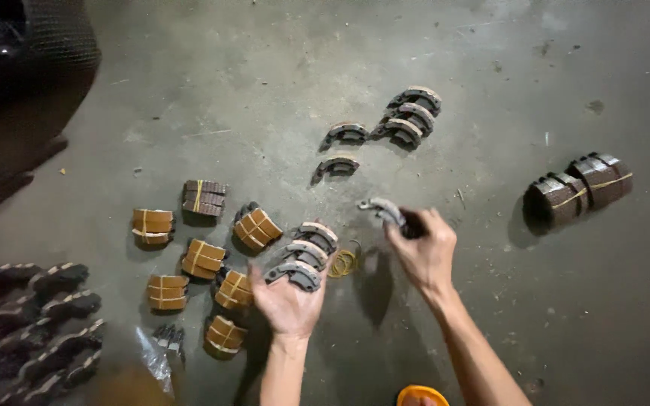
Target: Bundling motorcycle brake shoes with rubber bands and packing them into a cardboard box
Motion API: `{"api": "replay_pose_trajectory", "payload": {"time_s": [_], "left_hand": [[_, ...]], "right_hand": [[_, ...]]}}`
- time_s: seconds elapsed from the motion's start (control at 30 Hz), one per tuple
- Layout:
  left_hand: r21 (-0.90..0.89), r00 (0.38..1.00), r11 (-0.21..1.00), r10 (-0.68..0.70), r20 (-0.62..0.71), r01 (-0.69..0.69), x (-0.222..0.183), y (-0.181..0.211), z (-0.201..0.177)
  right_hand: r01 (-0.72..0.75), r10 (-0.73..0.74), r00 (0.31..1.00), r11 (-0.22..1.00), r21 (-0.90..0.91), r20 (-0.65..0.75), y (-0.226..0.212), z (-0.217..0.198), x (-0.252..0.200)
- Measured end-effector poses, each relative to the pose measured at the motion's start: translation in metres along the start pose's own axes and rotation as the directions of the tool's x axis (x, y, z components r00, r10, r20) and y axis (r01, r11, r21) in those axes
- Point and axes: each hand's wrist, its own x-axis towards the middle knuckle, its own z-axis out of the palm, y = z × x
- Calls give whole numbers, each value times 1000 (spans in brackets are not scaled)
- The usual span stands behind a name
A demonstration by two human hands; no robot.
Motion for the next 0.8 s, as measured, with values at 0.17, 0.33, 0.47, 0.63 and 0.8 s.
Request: {"api": "replay_pose_trajectory", "payload": {"time_s": [0.17,0.33,0.47,0.63,0.8], "left_hand": [[-92,831,985,71,-551,-145,1,-16,19],[481,903,875,246,-352,-51,-10,1,-75],[496,950,865,209,-231,-70,-8,3,-111],[759,871,644,423,-249,-95,-6,4,-171],[511,875,859,264,-406,-22,-8,3,-87]], "right_hand": [[-125,113,992,923,365,56,-43,5,-51],[8,-70,987,917,398,141,-72,19,-89],[27,-107,981,898,438,160,-90,23,-98],[69,-143,980,894,443,136,-91,32,-109],[112,-175,977,911,396,125,-91,27,-111]]}}
